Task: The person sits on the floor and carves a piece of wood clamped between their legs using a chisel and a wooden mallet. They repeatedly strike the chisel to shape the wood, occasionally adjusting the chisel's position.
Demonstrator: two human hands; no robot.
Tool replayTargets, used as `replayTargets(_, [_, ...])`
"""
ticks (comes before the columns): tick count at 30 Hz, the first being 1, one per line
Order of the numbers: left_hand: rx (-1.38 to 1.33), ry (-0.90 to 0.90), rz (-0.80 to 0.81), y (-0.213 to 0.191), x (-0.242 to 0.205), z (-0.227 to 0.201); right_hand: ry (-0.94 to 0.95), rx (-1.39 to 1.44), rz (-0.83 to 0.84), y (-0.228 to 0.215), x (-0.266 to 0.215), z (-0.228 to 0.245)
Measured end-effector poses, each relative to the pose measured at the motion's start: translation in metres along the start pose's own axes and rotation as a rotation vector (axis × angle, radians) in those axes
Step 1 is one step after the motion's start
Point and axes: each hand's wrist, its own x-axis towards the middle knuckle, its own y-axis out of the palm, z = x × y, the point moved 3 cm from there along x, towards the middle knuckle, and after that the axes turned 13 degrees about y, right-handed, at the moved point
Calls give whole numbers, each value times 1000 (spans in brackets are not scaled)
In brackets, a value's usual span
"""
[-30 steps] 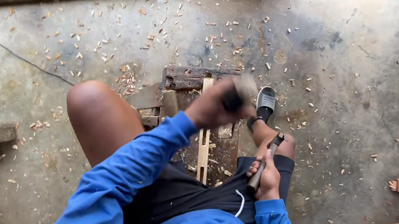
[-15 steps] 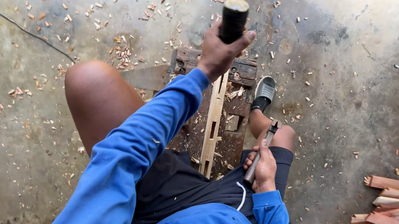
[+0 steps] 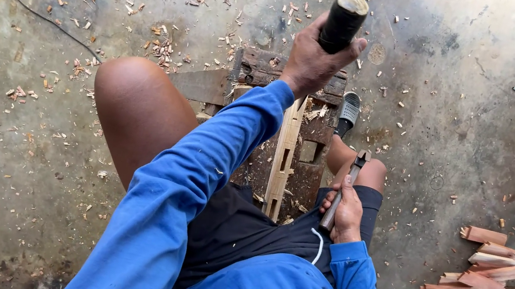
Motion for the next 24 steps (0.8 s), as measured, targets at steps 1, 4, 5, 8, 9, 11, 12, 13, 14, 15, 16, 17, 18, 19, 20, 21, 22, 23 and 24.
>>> replayTargets(1, [0,-1,-3,0,0,-3,1,-3,0,1,0,1])
replayTargets(4, [19,21,20,2,0,-5,14,-33,-35,2,-2,2])
replayTargets(5, [34,35,28,3,-1,-3,23,-48,-55,2,-2,2])
replayTargets(8, [64,24,86,1,-7,-3,5,-75,-73,1,-8,1])
replayTargets(9, [86,14,133,-2,-6,-5,-34,-87,-60,3,-8,5])
replayTargets(11, [61,141,87,-4,-17,-8,-66,-135,-82,15,-33,24])
replayTargets(12, [36,263,45,-5,-23,-12,-93,-182,-106,21,-46,34])
replayTargets(13, [39,266,49,-8,-27,-12,-94,-177,-103,30,-60,50])
replayTargets(14, [9,272,61,-10,-30,-11,-291,-246,-1,42,-76,71])
replayTargets(15, [-23,276,75,-9,-35,-11,-486,-312,99,52,-95,91])
replayTargets(16, [-24,276,81,-10,-39,-10,-486,-306,97,61,-113,107])
replayTargets(17, [9,295,99,-10,-42,-10,-595,-305,173,73,-132,124])
replayTargets(18, [41,314,117,-11,-45,-10,-704,-304,250,85,-153,141])
replayTargets(19, [39,317,122,-9,-48,-7,-707,-300,247,95,-166,149])
replayTargets(20, [33,351,108,-8,-51,-6,-762,-299,303,107,-182,158])
replayTargets(21, [26,384,92,-6,-54,-5,-815,-299,359,119,-198,167])
replayTargets(22, [24,386,94,-7,-53,-5,-817,-298,357,125,-199,169])
replayTargets(23, [47,369,128,-7,-54,-4,-860,-400,288,131,-201,170])
replayTargets(24, [69,352,163,-7,-55,-3,-901,-501,218,137,-203,172])
